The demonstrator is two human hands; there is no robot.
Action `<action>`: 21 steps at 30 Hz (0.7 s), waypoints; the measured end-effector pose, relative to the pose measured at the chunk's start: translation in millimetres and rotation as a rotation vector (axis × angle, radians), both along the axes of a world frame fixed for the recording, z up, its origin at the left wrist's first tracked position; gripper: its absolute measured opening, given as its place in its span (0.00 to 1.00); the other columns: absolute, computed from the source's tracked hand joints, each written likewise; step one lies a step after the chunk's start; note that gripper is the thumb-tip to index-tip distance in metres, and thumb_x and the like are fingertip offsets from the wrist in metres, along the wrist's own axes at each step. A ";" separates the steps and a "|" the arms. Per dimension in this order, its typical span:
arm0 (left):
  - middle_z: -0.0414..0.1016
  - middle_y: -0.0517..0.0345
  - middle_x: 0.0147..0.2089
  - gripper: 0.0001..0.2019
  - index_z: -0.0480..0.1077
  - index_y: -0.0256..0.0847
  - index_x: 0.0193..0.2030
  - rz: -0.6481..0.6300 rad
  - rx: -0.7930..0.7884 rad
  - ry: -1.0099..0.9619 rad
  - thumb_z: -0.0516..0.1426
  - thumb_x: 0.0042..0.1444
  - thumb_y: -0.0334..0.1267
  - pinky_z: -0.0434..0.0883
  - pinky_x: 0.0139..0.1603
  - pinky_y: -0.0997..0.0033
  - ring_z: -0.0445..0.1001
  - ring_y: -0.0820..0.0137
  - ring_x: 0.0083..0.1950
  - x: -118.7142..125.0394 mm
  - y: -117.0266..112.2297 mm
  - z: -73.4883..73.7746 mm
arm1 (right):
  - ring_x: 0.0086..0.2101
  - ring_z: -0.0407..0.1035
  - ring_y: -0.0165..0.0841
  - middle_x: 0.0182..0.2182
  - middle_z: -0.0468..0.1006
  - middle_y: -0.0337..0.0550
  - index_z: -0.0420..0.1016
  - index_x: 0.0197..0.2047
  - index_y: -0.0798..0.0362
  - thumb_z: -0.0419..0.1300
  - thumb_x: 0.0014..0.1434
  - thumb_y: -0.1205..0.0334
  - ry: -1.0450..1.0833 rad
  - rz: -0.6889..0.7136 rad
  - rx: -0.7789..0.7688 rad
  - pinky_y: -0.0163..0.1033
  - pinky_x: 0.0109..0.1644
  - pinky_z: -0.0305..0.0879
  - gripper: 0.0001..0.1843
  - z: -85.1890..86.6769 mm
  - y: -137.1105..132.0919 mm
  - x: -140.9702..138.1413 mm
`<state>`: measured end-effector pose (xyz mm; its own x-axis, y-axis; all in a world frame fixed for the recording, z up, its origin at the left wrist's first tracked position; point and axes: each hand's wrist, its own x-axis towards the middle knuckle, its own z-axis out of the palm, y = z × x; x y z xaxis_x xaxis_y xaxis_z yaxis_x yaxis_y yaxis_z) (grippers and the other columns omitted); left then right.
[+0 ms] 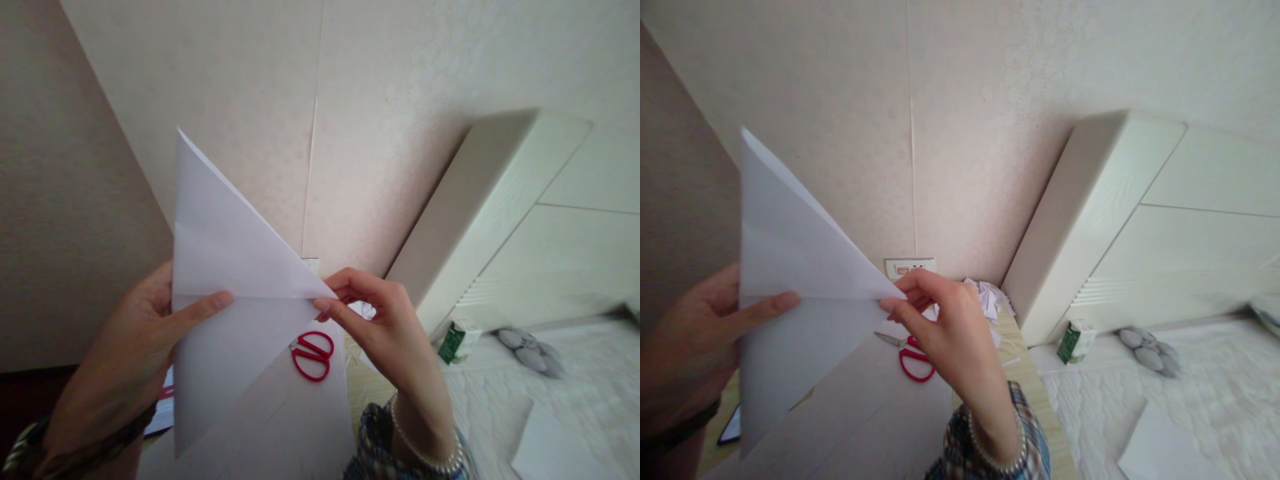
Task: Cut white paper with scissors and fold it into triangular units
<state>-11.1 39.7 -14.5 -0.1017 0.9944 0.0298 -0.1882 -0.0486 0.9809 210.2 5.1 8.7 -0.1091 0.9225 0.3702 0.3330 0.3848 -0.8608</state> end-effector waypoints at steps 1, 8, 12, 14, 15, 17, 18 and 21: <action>0.81 0.66 0.24 0.20 0.76 0.43 0.34 -0.003 0.001 -0.004 0.74 0.31 0.35 0.76 0.21 0.78 0.80 0.68 0.24 0.1 0.0 0.1 | 0.27 0.76 0.28 0.24 0.82 0.37 0.78 0.31 0.53 0.65 0.59 0.62 -0.005 0.000 0.003 0.30 0.34 0.67 0.06 0.1 -0.4 -0.5; 0.81 0.67 0.23 0.19 0.76 0.43 0.33 0.017 -0.013 0.009 0.73 0.31 0.34 0.76 0.19 0.77 0.80 0.67 0.23 0.2 -3.2 2.5 | 0.26 0.74 0.28 0.24 0.82 0.38 0.77 0.30 0.53 0.63 0.60 0.60 0.000 0.008 -0.023 0.31 0.32 0.67 0.09 -0.4 -1.0 -1.6; 0.82 0.66 0.25 0.19 0.77 0.44 0.34 0.030 -0.011 0.016 0.72 0.32 0.34 0.77 0.20 0.75 0.81 0.65 0.24 1.2 -3.5 3.0 | 0.25 0.74 0.27 0.23 0.82 0.38 0.74 0.27 0.53 0.64 0.60 0.60 0.044 0.014 -0.036 0.30 0.31 0.66 0.11 -0.7 -0.3 -1.8; 0.82 0.66 0.24 0.18 0.76 0.44 0.33 0.032 -0.009 0.014 0.72 0.31 0.34 0.77 0.20 0.75 0.80 0.65 0.23 1.1 -3.3 3.2 | 0.24 0.73 0.27 0.22 0.81 0.37 0.72 0.25 0.52 0.65 0.59 0.59 0.059 0.011 -0.055 0.30 0.30 0.66 0.12 -0.4 -0.4 -2.2; 0.82 0.66 0.24 0.18 0.76 0.44 0.33 0.032 -0.007 0.009 0.72 0.31 0.34 0.76 0.19 0.76 0.80 0.66 0.22 0.8 -3.2 3.3 | 0.24 0.73 0.27 0.22 0.81 0.37 0.72 0.25 0.52 0.65 0.59 0.59 0.063 0.009 -0.064 0.30 0.30 0.66 0.13 -0.2 -0.6 -2.5; 0.82 0.66 0.23 0.18 0.76 0.45 0.32 0.035 -0.005 0.003 0.72 0.31 0.34 0.76 0.19 0.76 0.80 0.66 0.22 0.0 -3.2 3.3 | 0.23 0.71 0.27 0.22 0.81 0.37 0.71 0.24 0.52 0.65 0.58 0.58 0.069 0.004 -0.077 0.30 0.29 0.65 0.13 0.1 -1.3 -3.1; 0.82 0.66 0.24 0.18 0.76 0.45 0.33 0.037 -0.009 0.003 0.73 0.30 0.34 0.76 0.19 0.76 0.80 0.66 0.23 -0.5 -3.2 3.2 | 0.23 0.71 0.27 0.22 0.81 0.37 0.72 0.24 0.52 0.65 0.58 0.58 0.071 0.002 -0.080 0.30 0.28 0.65 0.13 0.2 -1.7 -3.5; 0.83 0.66 0.25 0.19 0.77 0.45 0.34 0.037 -0.011 0.000 0.73 0.30 0.33 0.76 0.20 0.76 0.80 0.66 0.23 -1.6 -3.0 2.1 | 0.22 0.71 0.27 0.22 0.81 0.37 0.73 0.24 0.52 0.66 0.58 0.58 0.084 -0.006 -0.091 0.31 0.28 0.65 0.13 0.1 -2.7 -3.9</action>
<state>-12.7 36.7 -12.4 -0.1382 0.9902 0.0187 -0.1868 -0.0446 0.9814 206.3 2.4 8.9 -0.0752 0.9532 0.2929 0.2605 0.3024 -0.9169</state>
